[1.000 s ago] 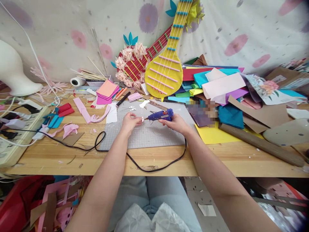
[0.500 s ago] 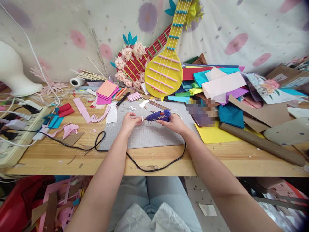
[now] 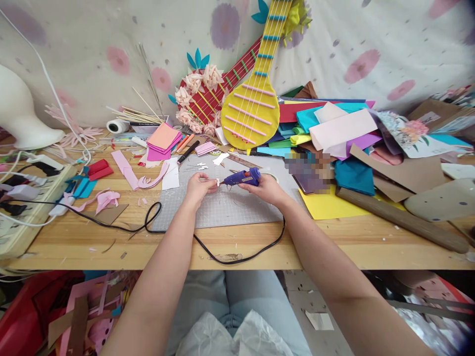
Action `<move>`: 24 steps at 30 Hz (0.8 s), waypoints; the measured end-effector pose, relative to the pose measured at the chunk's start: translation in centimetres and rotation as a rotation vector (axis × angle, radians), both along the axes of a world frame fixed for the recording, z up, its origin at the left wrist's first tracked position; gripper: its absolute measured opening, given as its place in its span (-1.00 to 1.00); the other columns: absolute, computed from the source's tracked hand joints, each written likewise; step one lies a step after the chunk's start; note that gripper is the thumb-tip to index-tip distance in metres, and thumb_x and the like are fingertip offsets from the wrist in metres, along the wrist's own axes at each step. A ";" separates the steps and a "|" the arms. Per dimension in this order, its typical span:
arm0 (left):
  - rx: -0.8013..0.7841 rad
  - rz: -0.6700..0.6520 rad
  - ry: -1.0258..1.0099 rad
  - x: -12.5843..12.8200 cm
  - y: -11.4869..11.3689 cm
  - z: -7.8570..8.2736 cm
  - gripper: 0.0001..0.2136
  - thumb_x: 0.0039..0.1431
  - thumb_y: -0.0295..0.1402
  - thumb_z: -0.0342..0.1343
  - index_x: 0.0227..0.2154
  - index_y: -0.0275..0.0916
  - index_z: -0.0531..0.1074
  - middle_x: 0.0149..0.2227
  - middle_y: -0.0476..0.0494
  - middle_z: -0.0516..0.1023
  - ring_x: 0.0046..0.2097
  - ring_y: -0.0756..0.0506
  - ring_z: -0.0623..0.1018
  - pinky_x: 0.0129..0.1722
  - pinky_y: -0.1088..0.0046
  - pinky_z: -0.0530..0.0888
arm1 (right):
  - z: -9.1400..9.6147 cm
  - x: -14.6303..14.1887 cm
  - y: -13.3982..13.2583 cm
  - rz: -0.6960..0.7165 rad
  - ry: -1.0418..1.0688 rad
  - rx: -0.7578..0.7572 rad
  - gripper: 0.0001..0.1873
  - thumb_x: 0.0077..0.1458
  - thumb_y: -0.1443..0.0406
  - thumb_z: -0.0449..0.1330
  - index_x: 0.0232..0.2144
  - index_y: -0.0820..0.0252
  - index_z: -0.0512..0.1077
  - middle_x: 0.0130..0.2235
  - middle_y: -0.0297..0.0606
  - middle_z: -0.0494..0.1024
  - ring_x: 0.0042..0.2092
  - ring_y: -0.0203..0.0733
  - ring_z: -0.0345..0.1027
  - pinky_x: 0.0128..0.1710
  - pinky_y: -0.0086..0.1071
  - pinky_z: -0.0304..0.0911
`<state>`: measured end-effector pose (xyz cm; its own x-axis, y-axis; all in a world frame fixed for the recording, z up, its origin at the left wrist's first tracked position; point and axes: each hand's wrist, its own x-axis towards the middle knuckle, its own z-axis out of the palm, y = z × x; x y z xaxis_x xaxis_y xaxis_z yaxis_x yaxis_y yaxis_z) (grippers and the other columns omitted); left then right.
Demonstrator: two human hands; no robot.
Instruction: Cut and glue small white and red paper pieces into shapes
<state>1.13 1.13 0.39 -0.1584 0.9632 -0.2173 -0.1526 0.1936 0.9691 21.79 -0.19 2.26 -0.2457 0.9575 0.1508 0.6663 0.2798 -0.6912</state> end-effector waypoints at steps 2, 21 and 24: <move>0.001 -0.002 0.004 0.0 0.0 0.0 -0.61 -0.30 -0.47 0.29 -0.45 -0.26 0.16 -0.57 -0.04 0.47 -0.51 -0.03 0.52 -0.42 0.37 0.49 | 0.1 0.0 0.0 0.002 -0.008 0.000 -0.59 -0.09 -0.01 0.14 -0.27 0.11 0.47 -0.46 -0.28 0.51 -0.36 -0.16 0.37 -0.38 -0.40 0.18; -0.015 -0.023 0.015 0.0 0.0 0.2 -0.65 -0.27 -0.50 0.27 -0.47 -0.27 0.17 -0.57 -0.06 0.47 -0.49 -0.04 0.53 -0.40 0.36 0.50 | -0.1 -0.3 0.3 -0.051 0.002 0.038 -0.59 -0.08 -0.01 0.14 -0.28 0.11 0.47 -0.39 -0.28 0.54 -0.34 -0.17 0.39 -0.35 -0.41 0.18; -0.009 -0.027 0.020 -0.1 0.0 0.1 -0.67 -0.25 -0.49 0.26 -0.46 -0.27 0.18 -0.58 -0.06 0.47 -0.50 -0.04 0.53 -0.41 0.36 0.50 | -0.2 -0.3 0.4 -0.055 -0.007 0.056 -0.60 -0.07 -0.01 0.13 -0.29 0.10 0.48 -0.37 -0.27 0.55 -0.32 -0.16 0.39 -0.34 -0.40 0.19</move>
